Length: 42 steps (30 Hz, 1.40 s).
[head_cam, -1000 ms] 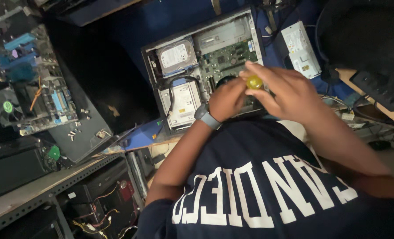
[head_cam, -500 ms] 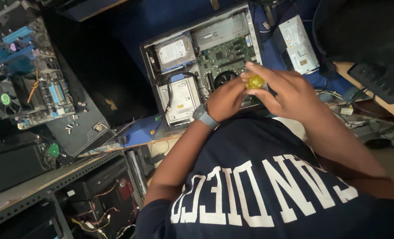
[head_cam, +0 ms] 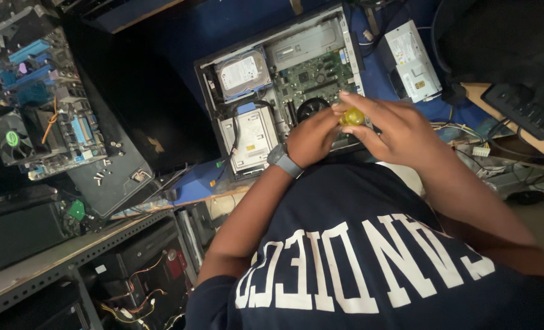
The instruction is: The person repairs a desktop computer on a workbench. They handle a RAM module and small screws, then use a yellow screwdriver to unscrew and reposition the CPU cooler fan inside the open case, working on the motherboard area throughout the clip.
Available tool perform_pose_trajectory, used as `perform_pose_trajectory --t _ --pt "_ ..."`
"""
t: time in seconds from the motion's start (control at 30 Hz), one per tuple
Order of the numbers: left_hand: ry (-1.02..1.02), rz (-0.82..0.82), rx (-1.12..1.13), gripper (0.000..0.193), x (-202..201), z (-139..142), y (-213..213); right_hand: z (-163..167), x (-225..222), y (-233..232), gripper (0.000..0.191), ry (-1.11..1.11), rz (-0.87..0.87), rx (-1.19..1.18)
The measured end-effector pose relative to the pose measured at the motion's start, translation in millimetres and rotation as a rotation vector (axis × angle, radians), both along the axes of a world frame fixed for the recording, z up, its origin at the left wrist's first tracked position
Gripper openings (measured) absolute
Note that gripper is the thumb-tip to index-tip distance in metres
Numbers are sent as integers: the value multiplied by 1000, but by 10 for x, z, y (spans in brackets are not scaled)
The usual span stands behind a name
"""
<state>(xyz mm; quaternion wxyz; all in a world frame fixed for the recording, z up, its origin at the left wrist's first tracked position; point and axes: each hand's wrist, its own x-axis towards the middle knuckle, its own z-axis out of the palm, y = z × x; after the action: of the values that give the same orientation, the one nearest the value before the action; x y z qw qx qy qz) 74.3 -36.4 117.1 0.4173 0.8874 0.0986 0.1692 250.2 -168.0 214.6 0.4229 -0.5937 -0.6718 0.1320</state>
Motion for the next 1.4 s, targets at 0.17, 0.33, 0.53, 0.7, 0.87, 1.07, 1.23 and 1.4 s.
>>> perform_pose_trajectory --t 0.17,0.33,0.53,0.7,0.87,1.07,1.23,1.4 --pt "-43 9 -25 30 -2 -8 6 20 -8 15 57 -11 32 9" --pt "-4 34 -47 24 -18 -48 4 126 -14 43 56 9 48 -8" --pt "51 182 89 24 2 -106 -27 239 -36 30 52 -4 -81 66" --pt "-100 76 110 26 16 -147 1 279 -80 16 45 -36 -81 1" --pt "-20 77 8 31 -30 -234 -68 321 -136 -28 36 36 -100 -9" --pt "29 183 4 21 -7 -274 -13 259 -286 -19 48 -113 -116 -19" --pt "-14 117 -45 26 19 -229 -52 242 -459 -18 43 24 -277 -86" --pt "-55 103 -69 25 -7 -239 -89 297 -520 -118 50 46 -233 -86"
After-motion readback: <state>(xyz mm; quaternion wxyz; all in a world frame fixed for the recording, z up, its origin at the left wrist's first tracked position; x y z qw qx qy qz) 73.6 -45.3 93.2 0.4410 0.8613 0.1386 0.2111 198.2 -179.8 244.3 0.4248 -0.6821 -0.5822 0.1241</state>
